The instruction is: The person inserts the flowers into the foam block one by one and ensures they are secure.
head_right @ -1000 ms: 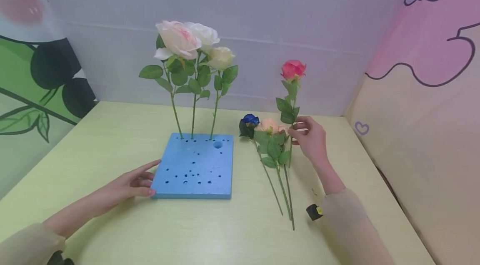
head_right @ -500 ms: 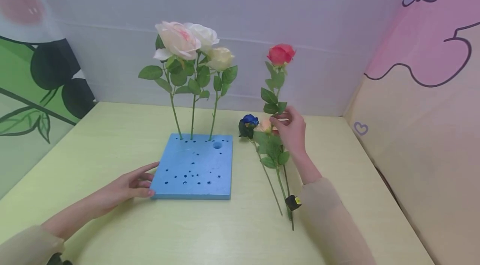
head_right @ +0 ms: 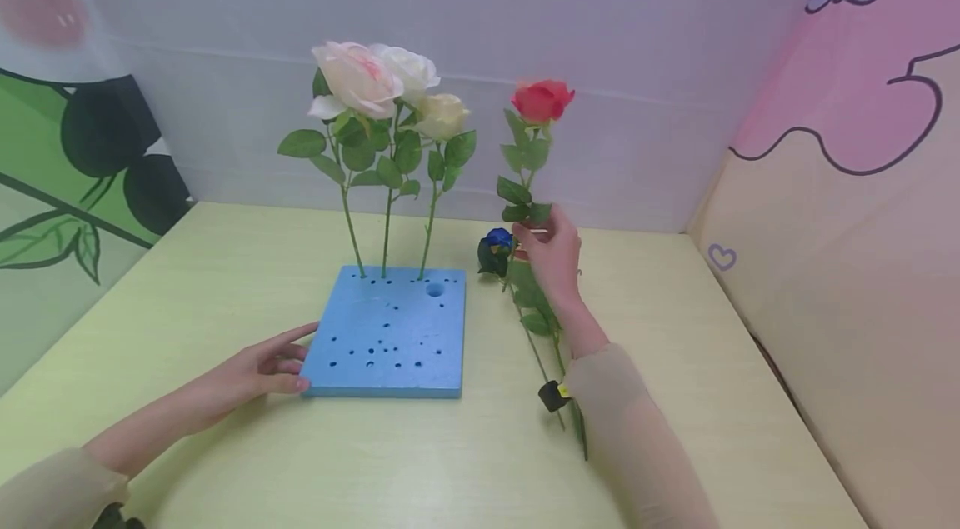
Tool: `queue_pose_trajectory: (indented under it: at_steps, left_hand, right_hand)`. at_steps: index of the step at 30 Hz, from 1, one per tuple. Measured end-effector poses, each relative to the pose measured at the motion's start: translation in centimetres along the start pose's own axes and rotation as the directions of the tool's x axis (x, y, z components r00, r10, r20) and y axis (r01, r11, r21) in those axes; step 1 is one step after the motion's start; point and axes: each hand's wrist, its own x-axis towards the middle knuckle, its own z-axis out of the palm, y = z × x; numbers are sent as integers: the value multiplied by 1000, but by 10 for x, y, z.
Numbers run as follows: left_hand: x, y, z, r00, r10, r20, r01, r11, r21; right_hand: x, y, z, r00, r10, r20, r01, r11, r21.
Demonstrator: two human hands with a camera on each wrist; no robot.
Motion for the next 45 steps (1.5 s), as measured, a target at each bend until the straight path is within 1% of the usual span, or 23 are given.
queue_pose_trajectory:
  at_steps: [7, 11, 15, 19, 21, 28, 32, 38, 45]
  left_hand:
    - [-1, 3, 0, 1000, -3, 2, 3, 1000, -3]
    - [-1, 4, 0, 1000, -3, 2, 3, 1000, -2]
    - [-1, 5, 0, 1000, -2, 0, 2, 1000, -4]
    - [0, 5, 0, 1000, 2, -1, -2, 1000, -3]
    - [0, 5, 0, 1000, 5, 0, -5, 1000, -3]
    - [0, 4, 0, 1000, 6, 7, -6, 1000, -7]
    - [0, 4, -1, 1000, 14, 9, -14, 1000, -15]
    - [0, 4, -1, 1000, 17, 9, -17, 1000, -18]
    - [-1, 2, -1, 1000, 14, 3, -14, 1000, -6]
  right_hand:
    - [4, 8, 18, 1000, 8, 1, -8, 998, 56]
    - [6, 11, 27, 1000, 21, -10, -20, 998, 53]
    - [6, 11, 37, 1000, 16, -23, -14, 998, 59]
    - [5, 12, 45, 999, 8, -31, -7, 999, 33]
    - [5, 13, 48, 999, 5, -34, -5, 1000, 20]
    - [7, 17, 58, 999, -1, -39, 2, 1000, 25]
    - [7, 18, 63, 999, -4, -44, 4, 1000, 5]
    - [7, 19, 67, 999, 0, -38, -1, 999, -34]
    - [6, 19, 70, 1000, -2, -29, 1, 999, -48]
